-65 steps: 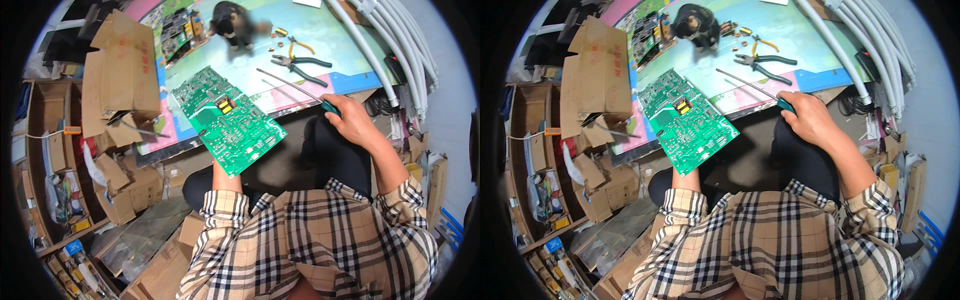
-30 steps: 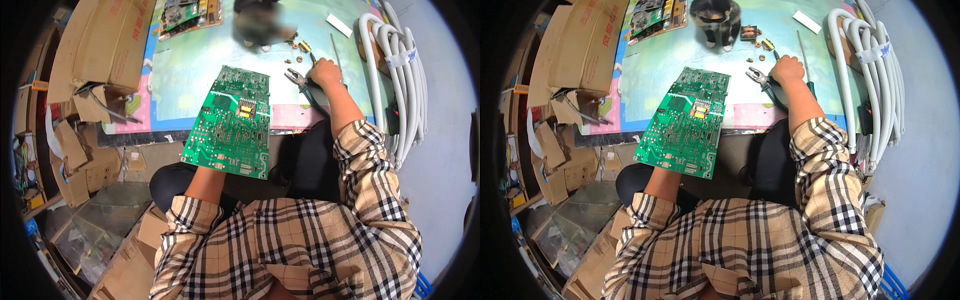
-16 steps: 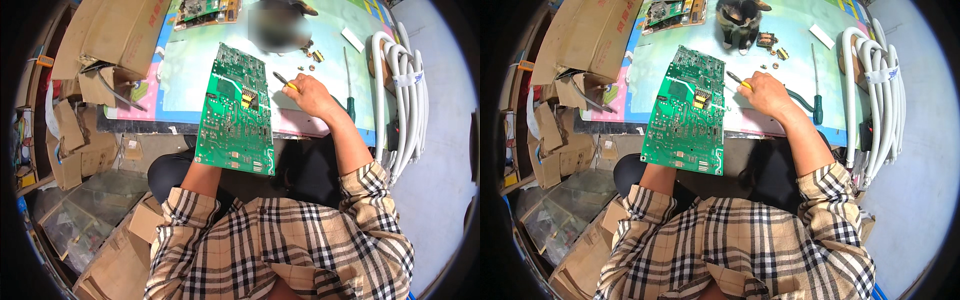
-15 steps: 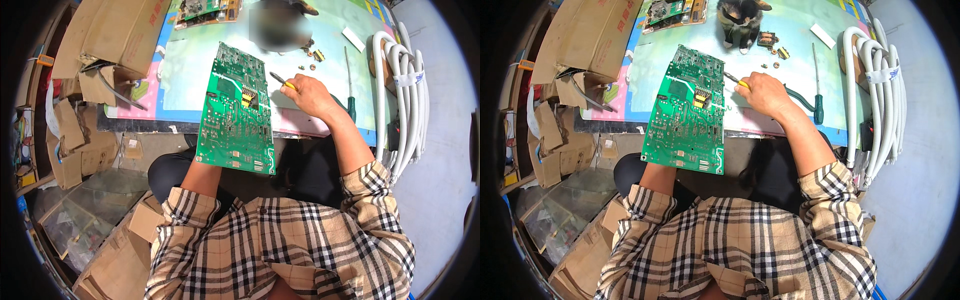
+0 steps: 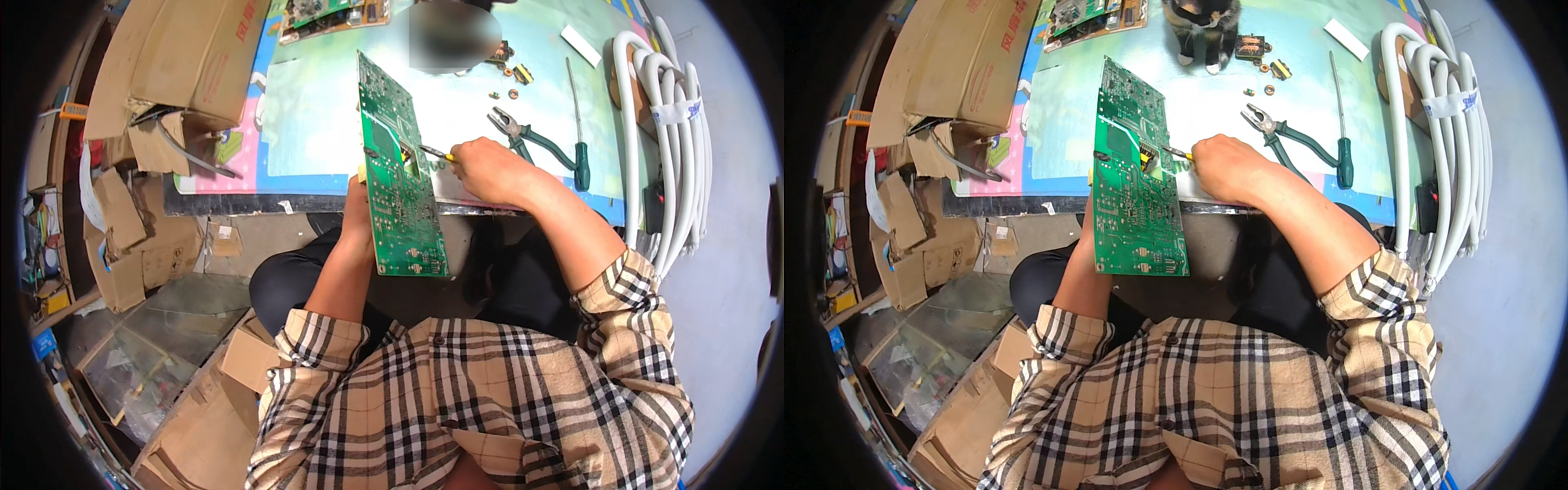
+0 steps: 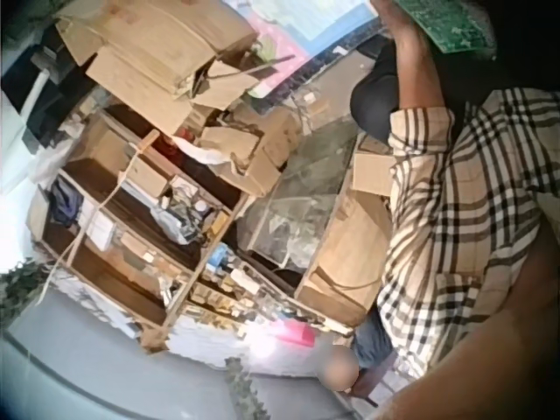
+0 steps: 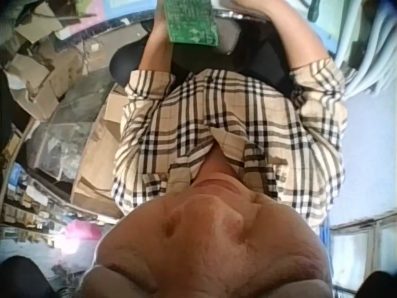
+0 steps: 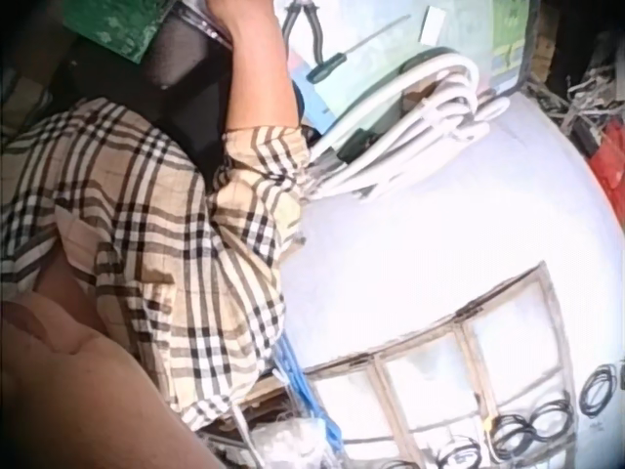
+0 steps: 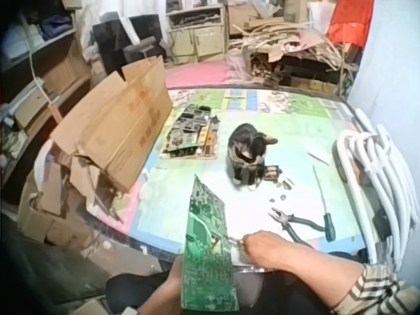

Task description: The person uses a screwdriver to remove and reinsert screws on a circuit board while seated at a cluttered workbench. A cat is present on the table and briefly interacts with the person.

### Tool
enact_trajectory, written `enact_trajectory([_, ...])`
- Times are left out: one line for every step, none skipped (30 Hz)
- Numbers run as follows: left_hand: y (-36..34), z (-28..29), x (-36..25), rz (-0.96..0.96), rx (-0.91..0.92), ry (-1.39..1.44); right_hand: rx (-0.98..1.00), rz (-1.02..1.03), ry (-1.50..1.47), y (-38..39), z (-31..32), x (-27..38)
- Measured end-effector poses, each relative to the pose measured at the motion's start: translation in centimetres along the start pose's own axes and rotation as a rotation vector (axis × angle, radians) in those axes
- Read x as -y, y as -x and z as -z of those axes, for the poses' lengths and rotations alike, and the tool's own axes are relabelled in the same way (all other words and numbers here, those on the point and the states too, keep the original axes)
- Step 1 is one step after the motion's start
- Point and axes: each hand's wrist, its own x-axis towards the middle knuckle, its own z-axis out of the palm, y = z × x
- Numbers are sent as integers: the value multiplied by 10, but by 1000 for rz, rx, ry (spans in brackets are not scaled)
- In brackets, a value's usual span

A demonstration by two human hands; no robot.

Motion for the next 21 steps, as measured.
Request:
enact_trajectory([-1,-3,1,-43,-21,-29,14,-12,7,1,1,2])
enact_trajectory([-3,-1,2,-46,-40,-36,15,-17,12,1,3,4])
enact_trajectory([-6,2,4,-49,-59,-43,17,-22,16,2,4,6])
enact_trajectory([-7,3,4,-52,-78,-49,18,-28,21,2,5,8])
enact_trajectory([-8,3,4,-59,-81,-71,27,-34,22,1,4,7])
enact_trajectory([-9,2,4,-65,-84,-92,36,-40,22,-1,4,6])
enact_trajectory([-9,2,3,-72,-87,-112,45,-45,23,-2,3,6])
enact_trajectory([-9,0,3,-91,-93,-144,51,-44,14,-2,4,7])
enact_trajectory([-7,-2,3,-111,-99,-175,57,-42,4,-1,7,10])
enact_trajectory([-5,-5,2,-131,-106,-206,63,-39,-5,-1,9,12])
enact_trajectory([-4,-8,1,-137,-105,-241,64,-40,-22,-1,10,13])
enact_trajectory([-3,-11,0,-142,-104,-277,66,-40,-38,0,10,14])
enact_trajectory([-2,-15,-1,-147,-103,-312,67,-41,-55,0,10,14])
enact_trajectory([-1,-20,-3,-143,-135,-322,101,-55,-59,0,10,15])
enact_trajectory([1,-26,-4,-137,-167,-331,134,-68,-63,-2,10,16])
enact_trajectory([1,-29,-4,-132,-198,-340,168,-82,-67,-3,11,17])
enact_trajectory([0,-28,-4,-129,-197,-349,185,-107,-92,-3,12,19])
enact_trajectory([0,-23,-4,-126,-196,-358,203,-132,-117,-3,15,22])
enact_trajectory([-2,-20,-3,-123,-195,-367,220,-157,-141,-3,16,24])
enact_trajectory([-3,-19,-1,-122,-191,-334,211,-157,-136,-4,15,25])
enact_trajectory([-4,-18,0,-122,-187,-300,202,-158,-131,-5,14,24])
